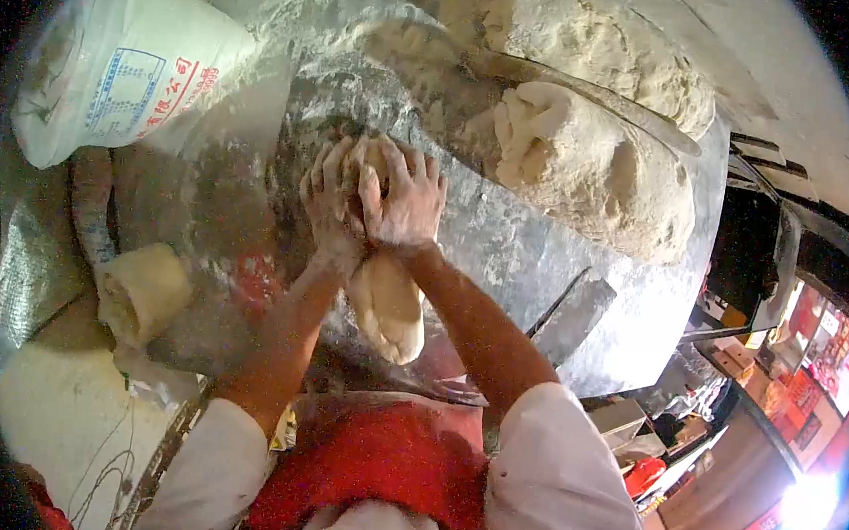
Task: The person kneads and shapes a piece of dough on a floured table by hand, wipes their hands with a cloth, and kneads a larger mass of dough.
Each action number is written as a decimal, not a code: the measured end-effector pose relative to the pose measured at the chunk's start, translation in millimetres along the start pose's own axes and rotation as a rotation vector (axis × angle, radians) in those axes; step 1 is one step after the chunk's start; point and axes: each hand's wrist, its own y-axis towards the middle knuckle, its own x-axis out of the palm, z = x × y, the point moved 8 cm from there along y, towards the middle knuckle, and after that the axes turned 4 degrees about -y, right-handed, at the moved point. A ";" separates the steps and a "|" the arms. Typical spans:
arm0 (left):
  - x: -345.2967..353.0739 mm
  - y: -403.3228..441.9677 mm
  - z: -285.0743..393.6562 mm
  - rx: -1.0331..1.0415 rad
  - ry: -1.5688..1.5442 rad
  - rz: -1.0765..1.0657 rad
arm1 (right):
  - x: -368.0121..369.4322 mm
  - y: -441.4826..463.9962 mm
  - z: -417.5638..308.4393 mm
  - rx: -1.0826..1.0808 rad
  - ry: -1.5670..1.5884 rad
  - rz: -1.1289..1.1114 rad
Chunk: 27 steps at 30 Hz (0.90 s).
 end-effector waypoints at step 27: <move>-24.3 -1.5 12.3 0.271 -0.157 0.114 | -20.0 -1.9 14.1 -0.329 -0.224 -0.285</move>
